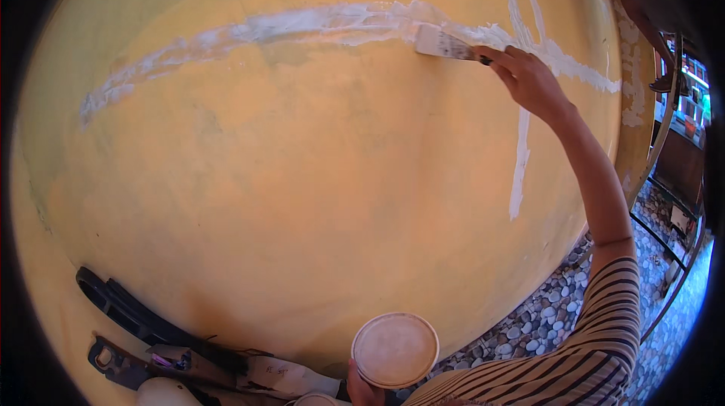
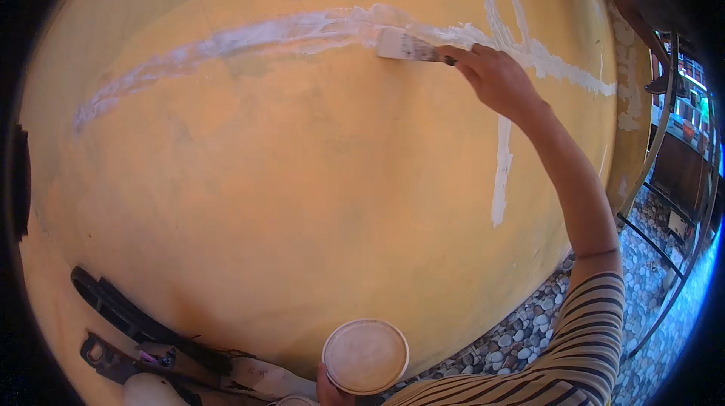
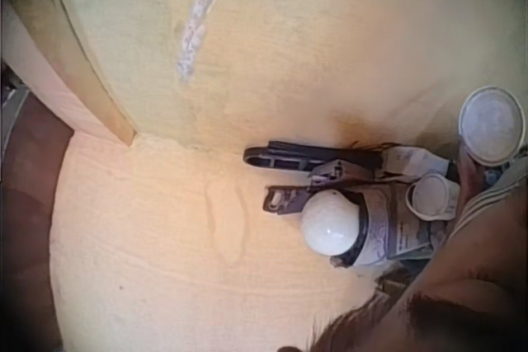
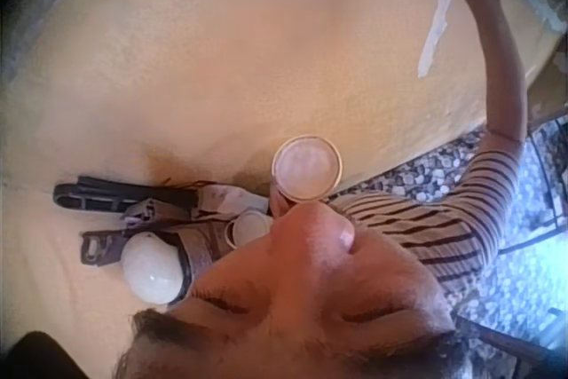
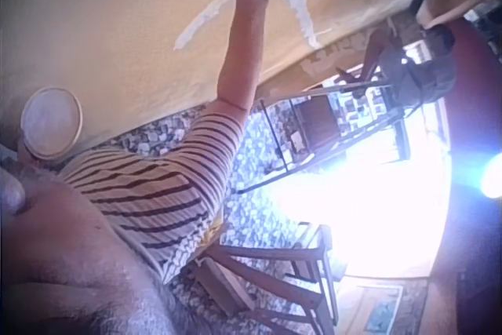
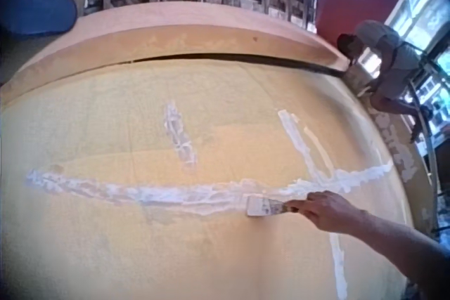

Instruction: The person applies plaster onto wall cracks using a putty knife, scoops additional compound from a container lid, and spreads it over different sections of the wall.

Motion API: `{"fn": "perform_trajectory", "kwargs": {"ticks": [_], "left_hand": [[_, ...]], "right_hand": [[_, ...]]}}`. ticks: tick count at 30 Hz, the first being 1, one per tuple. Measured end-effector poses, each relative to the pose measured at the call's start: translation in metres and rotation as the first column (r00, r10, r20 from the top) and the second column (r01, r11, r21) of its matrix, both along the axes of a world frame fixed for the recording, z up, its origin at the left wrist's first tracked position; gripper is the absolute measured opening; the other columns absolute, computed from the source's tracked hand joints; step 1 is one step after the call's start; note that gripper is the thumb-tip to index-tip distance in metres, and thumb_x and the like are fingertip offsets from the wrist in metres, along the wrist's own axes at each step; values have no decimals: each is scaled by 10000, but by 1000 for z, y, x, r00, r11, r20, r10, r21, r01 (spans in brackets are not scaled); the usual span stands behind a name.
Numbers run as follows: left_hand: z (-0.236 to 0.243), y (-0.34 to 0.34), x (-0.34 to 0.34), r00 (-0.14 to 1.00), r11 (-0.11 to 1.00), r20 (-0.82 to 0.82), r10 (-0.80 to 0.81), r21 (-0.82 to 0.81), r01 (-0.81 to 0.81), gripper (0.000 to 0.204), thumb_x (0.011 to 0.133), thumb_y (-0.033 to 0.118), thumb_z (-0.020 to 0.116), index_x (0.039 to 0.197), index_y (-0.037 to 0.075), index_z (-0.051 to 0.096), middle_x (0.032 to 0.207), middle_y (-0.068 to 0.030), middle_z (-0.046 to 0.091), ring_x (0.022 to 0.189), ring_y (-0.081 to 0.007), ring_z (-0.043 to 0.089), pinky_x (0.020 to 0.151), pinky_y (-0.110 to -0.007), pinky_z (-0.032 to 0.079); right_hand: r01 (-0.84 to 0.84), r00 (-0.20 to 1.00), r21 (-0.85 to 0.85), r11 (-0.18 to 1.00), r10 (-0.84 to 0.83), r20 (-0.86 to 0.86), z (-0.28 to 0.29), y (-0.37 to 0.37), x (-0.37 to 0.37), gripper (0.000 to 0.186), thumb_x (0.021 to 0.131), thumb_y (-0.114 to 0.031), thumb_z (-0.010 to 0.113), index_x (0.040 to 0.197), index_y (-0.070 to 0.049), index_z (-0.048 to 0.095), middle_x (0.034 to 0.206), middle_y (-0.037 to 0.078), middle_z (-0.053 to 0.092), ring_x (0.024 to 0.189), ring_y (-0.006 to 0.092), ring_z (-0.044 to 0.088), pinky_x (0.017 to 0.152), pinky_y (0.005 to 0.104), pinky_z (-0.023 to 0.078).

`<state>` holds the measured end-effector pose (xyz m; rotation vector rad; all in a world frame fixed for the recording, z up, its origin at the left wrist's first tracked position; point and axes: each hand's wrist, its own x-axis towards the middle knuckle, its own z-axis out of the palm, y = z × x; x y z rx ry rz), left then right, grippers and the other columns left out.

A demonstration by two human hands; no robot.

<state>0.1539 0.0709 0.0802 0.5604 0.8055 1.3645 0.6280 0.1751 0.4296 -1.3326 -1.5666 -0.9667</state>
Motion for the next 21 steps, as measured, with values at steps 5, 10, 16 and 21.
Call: {"fn": "perform_trajectory", "kwargs": {"ticks": [5, 10, 16, 21], "left_hand": [[1, 6, -2, 1000, 1000, -2, 3, 5, -3, 520, 1034, 373, 339, 1378, -1, 455, 1355, -175, 539, 1215, -302, 545, 1024, -436, 453], [4, 4, 6, 1000, 1000, -9, -3, 14, 3, 520, 1034, 369, 336, 1378, -2, 454, 1357, -177, 538, 1217, -304, 544, 1026, -437, 452], [3, 3, 18, 1000, 1000, -9, -20, 12, 20, 519, 1035, 365, 332, 1378, -5, 452, 1359, -179, 536, 1219, -305, 544, 1029, -439, 451], [2, 7, 19, 1000, 1000, -4, -23, 7, 23, 519, 1035, 362, 328, 1378, -7, 451, 1360, -181, 535, 1221, -307, 544, 1031, -440, 451]], "right_hand": [[2, 1000, 28, 1000, -1, -15, -10, -18, 14, 330, 927, -128, 602, 1250, -192, 622, 760, 73, 556, 744, 280, 586, 679, 421, 478], [-137, 984, 177, 975, 113, 135, 4, -9, -46, 344, 905, -132, 625, 1235, -226, 639, 733, 50, 533, 732, 261, 579, 687, 408, 481], [-158, 978, 217, 963, 121, 172, 22, 24, -96, 351, 912, -118, 585, 1239, -240, 627, 759, 65, 547, 756, 255, 594, 704, 387, 459], [-62, 997, 118, 991, 56, 60, -6, 22, -53, 353, 942, -113, 572, 1281, -201, 615, 759, 67, 527, 753, 253, 567, 718, 390, 459]]}}
